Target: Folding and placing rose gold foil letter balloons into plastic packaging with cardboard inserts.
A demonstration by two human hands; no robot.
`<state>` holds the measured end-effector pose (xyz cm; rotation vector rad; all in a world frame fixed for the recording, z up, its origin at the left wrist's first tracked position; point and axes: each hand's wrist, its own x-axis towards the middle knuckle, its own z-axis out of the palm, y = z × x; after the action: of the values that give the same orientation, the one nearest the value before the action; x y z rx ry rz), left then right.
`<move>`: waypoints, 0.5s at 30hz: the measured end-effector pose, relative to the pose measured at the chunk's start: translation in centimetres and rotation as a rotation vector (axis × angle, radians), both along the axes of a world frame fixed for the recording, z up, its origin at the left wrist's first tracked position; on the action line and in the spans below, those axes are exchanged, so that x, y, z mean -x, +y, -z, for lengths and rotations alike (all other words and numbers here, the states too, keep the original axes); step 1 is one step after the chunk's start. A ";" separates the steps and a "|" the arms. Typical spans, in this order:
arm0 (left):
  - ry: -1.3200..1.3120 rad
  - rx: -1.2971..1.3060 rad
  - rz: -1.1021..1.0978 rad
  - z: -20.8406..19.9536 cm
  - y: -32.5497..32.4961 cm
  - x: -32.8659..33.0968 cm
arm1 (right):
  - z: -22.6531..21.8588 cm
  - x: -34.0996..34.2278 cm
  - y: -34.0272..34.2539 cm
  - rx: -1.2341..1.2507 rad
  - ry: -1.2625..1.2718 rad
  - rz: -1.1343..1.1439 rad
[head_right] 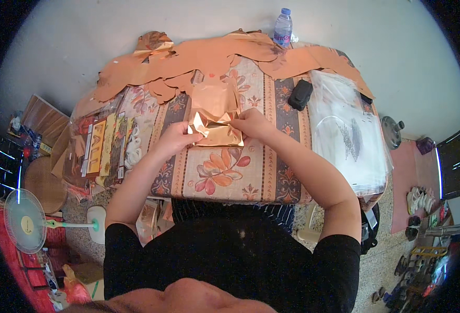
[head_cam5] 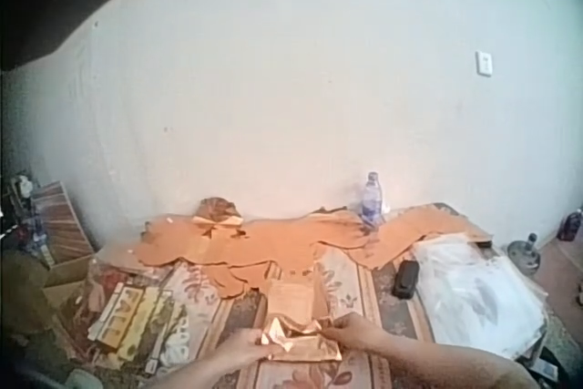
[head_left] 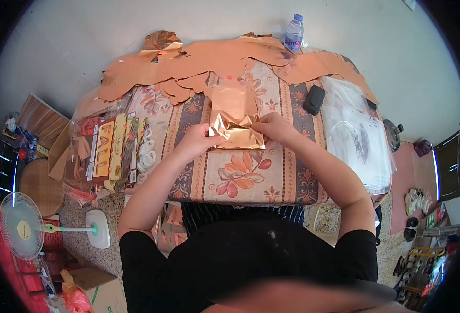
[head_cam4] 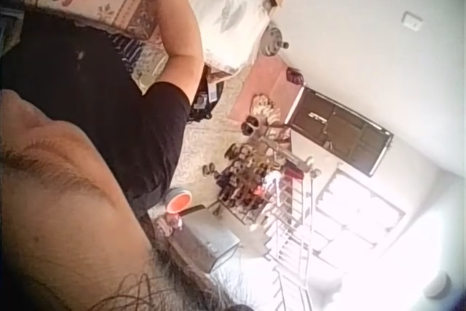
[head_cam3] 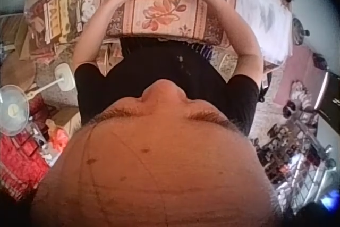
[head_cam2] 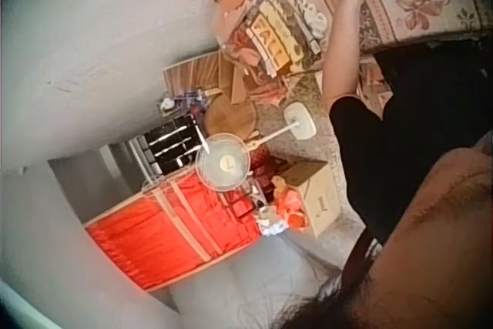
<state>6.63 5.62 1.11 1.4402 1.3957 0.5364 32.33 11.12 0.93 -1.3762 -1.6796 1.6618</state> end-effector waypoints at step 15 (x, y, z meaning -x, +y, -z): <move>0.449 -1.071 0.058 -1.0 -5.4 -1.0 | -0.6 0.4 0.1 -0.008 -0.057 -0.051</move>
<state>7.68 0.20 2.15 2.5652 1.4480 1.0588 31.94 11.17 1.51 -1.3999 -1.7650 1.6567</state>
